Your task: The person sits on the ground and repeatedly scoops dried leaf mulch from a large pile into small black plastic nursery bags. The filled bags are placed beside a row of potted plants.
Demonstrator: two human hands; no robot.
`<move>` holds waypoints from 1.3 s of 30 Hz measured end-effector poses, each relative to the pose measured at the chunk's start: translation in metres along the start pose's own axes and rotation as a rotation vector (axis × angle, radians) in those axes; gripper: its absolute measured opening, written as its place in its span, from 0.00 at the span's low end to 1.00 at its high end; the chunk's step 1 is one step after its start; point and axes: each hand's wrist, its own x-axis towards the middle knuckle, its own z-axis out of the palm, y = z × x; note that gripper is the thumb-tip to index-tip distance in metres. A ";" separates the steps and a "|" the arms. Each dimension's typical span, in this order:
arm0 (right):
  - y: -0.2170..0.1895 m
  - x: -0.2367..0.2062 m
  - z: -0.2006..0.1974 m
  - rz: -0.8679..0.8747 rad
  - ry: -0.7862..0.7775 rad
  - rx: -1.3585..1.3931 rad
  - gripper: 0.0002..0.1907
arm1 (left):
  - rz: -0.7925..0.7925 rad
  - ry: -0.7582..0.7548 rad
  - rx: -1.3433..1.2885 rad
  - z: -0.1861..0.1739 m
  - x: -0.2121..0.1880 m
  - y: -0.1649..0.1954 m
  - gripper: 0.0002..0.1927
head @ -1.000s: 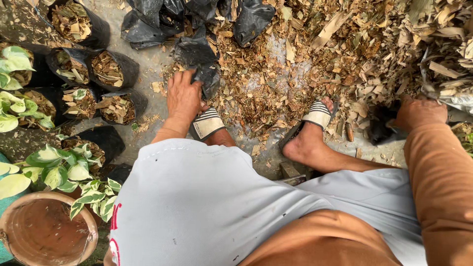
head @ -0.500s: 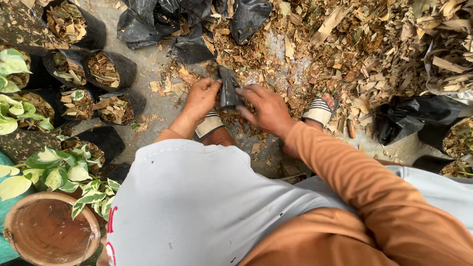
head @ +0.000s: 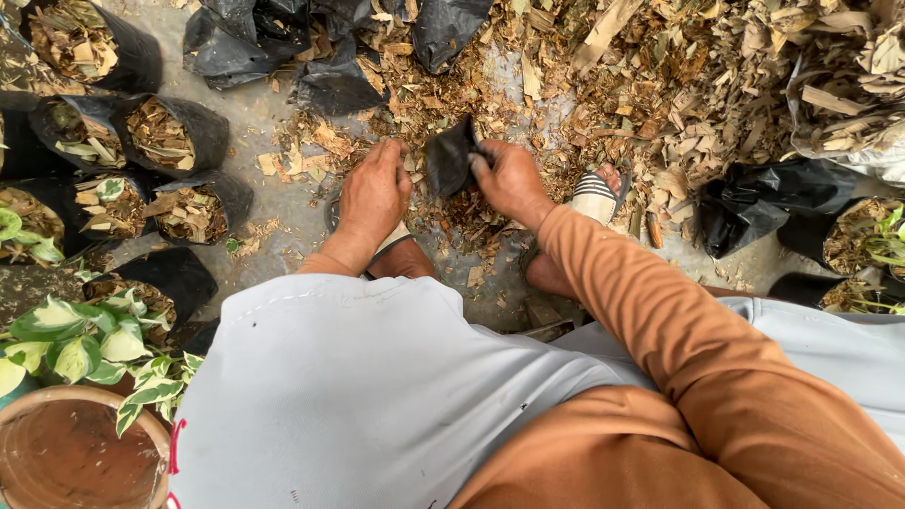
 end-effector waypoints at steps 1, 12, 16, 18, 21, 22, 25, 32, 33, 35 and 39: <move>0.005 0.003 -0.005 0.061 -0.016 0.057 0.08 | -0.002 -0.032 -0.059 0.001 0.000 0.000 0.16; 0.009 -0.002 0.013 0.132 -0.332 0.330 0.08 | -0.162 -0.234 -0.512 0.015 0.004 0.009 0.15; 0.009 0.000 0.004 0.089 -0.279 0.201 0.11 | -0.304 -0.023 -0.421 0.016 0.000 0.001 0.10; 0.012 -0.003 -0.003 0.125 -0.200 0.138 0.16 | -0.366 0.107 -0.390 0.008 0.001 -0.006 0.08; 0.018 -0.018 -0.012 0.170 -0.299 -0.054 0.26 | -0.229 0.196 -0.122 -0.008 0.001 -0.013 0.08; 0.020 -0.025 -0.012 0.148 -0.483 -0.195 0.27 | -0.191 0.190 -0.096 -0.012 0.001 -0.013 0.08; 0.022 -0.040 -0.001 0.151 -1.090 -0.476 0.36 | -0.046 0.185 -0.031 -0.020 0.004 -0.008 0.09; 0.002 0.014 -0.047 0.236 -0.429 -0.427 0.34 | 0.028 0.185 0.026 -0.027 0.005 0.005 0.09; -0.003 0.014 -0.054 0.233 -0.525 -0.531 0.33 | 0.025 0.209 0.025 -0.027 0.005 0.005 0.08; -0.012 0.012 -0.065 0.225 -0.713 -0.745 0.33 | -0.029 0.177 0.001 -0.024 0.008 0.005 0.07; -0.015 0.000 -0.067 0.463 -1.164 -1.025 0.25 | -0.028 0.121 -0.081 -0.015 0.008 0.004 0.09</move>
